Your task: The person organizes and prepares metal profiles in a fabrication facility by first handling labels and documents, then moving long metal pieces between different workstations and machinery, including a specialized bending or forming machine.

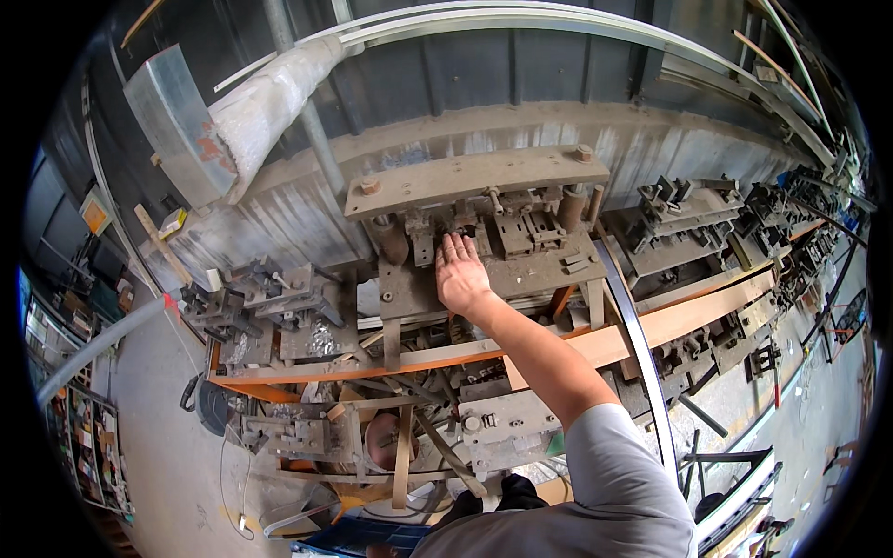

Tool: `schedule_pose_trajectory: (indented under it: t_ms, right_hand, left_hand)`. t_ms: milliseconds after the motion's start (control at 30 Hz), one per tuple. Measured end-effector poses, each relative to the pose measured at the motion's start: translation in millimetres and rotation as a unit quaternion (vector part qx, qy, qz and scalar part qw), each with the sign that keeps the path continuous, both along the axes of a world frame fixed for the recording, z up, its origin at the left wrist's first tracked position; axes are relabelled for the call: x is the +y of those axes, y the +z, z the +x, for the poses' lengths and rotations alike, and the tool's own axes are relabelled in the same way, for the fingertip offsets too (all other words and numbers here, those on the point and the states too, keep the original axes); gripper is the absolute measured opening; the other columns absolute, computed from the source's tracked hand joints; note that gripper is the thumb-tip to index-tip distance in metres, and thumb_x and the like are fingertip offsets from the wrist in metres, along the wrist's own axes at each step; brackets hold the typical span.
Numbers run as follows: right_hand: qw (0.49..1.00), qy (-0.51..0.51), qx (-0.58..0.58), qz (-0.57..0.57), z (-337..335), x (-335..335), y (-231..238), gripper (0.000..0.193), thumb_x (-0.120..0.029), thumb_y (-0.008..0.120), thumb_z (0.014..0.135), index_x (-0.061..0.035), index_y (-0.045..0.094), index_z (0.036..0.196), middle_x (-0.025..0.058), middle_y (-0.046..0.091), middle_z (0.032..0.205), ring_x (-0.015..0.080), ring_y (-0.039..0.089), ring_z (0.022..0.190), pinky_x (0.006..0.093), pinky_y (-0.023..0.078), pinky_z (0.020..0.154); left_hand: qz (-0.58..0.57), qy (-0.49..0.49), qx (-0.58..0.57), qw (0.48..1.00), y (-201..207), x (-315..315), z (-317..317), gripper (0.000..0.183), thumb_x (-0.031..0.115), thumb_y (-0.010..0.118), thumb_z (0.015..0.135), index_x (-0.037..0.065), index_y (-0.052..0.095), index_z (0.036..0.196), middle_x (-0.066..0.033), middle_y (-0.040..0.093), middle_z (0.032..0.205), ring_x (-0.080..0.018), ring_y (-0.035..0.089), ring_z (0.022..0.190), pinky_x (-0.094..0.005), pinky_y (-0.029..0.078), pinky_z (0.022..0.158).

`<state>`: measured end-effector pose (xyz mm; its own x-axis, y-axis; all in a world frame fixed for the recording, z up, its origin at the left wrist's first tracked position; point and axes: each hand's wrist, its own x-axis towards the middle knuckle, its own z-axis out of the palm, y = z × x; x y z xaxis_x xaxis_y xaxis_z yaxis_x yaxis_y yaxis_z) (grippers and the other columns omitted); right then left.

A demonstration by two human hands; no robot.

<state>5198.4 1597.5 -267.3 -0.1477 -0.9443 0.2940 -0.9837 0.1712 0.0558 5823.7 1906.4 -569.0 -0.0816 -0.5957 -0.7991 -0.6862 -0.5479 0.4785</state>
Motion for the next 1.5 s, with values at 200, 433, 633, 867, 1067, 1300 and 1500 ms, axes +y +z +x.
schedule_pose_trajectory:
  t_ms: [200, 433, 633, 867, 1067, 1300, 1500]
  right_hand:
    - [1.0, -0.006, -0.002, -0.006, -0.4, 4.3, 3.3, 0.055, -0.021, 0.036, 0.095, 0.0079, 0.043, 0.142, 0.0251, 0.033, 0.154, 0.0371, 0.026, 0.147, 0.0478, 0.014, 0.122]
    - [0.972, 0.082, -0.097, -0.197, 43.9, 95.9, 29.0, 0.041, -0.008, 0.053, 0.082, 0.0079, 0.057, 0.12, 0.026, 0.055, 0.132, 0.0392, 0.049, 0.129, 0.0482, 0.033, 0.114]
    - [0.949, -0.083, -0.188, -0.24, 78.3, 290.4, -36.9, 0.024, 0.001, 0.062, 0.078, 0.0, 0.063, 0.102, 0.0185, 0.066, 0.099, 0.0371, 0.062, 0.095, 0.0466, 0.047, 0.09]
    - [0.902, -0.399, -0.122, -0.111, 70.8, 493.2, -89.6, 0.025, -0.009, 0.061, 0.085, -0.0023, 0.061, 0.109, 0.0182, 0.063, 0.104, 0.0364, 0.058, 0.098, 0.0466, 0.045, 0.085]
    - [0.792, -0.595, -0.134, -0.033, 50.4, 636.6, -120.7, 0.054, -0.024, 0.075, 0.081, 0.0032, 0.051, 0.121, 0.023, 0.054, 0.127, 0.0401, 0.05, 0.119, 0.0471, 0.04, 0.102]
    - [0.795, -0.588, -0.147, -0.01, 41.5, 720.4, -163.0, 0.05, -0.021, 0.079, 0.074, -0.0001, 0.054, 0.113, 0.019, 0.055, 0.113, 0.0378, 0.052, 0.111, 0.0457, 0.042, 0.095]
    - [0.833, -0.532, -0.14, -0.056, 23.3, 743.5, -170.8, 0.028, -0.01, 0.068, 0.076, -0.0009, 0.055, 0.099, 0.0197, 0.052, 0.103, 0.0395, 0.051, 0.1, 0.048, 0.043, 0.086]
  left_hand:
    - [0.004, 0.014, 0.014, 1.0, -4.1, -11.2, 3.6, 0.017, 0.012, 0.051, 0.09, 0.007, 0.062, 0.078, -0.0076, 0.056, 0.065, -0.0208, 0.058, 0.057, -0.0332, 0.041, 0.048]
    - [0.01, 0.04, 0.043, 0.998, -11.5, -21.7, 10.1, 0.018, 0.011, 0.051, 0.09, 0.008, 0.061, 0.074, -0.007, 0.054, 0.061, -0.0209, 0.056, 0.054, -0.0338, 0.04, 0.045]
    - [0.046, 0.032, 0.084, 0.995, -34.1, -41.3, 21.1, 0.021, 0.01, 0.051, 0.089, 0.009, 0.06, 0.07, -0.0065, 0.053, 0.059, -0.0211, 0.055, 0.051, -0.0343, 0.038, 0.043]
    - [0.089, -0.125, 0.082, 0.985, -67.6, -92.5, 27.6, 0.014, 0.007, 0.056, 0.085, 0.004, 0.059, 0.072, -0.0057, 0.052, 0.06, -0.0171, 0.052, 0.049, -0.0304, 0.037, 0.042]
    - [-0.041, -0.161, 0.006, 0.986, -1.5, -124.8, -47.1, 0.019, 0.014, 0.06, 0.08, -0.001, 0.07, 0.073, -0.0073, 0.062, 0.06, -0.0167, 0.057, 0.052, -0.0325, 0.045, 0.049]
    - [-0.113, -0.199, 0.019, 0.973, -2.2, -69.4, -81.0, 0.022, 0.02, 0.065, 0.076, 0.0, 0.07, 0.067, -0.0067, 0.061, 0.056, -0.0163, 0.056, 0.049, -0.0332, 0.044, 0.047]
    - [-0.128, -0.301, -0.012, 0.945, 19.0, -6.6, -115.4, 0.023, 0.019, 0.06, 0.079, 0.0, 0.07, 0.071, -0.0097, 0.064, 0.063, -0.0205, 0.06, 0.059, -0.0355, 0.048, 0.058]
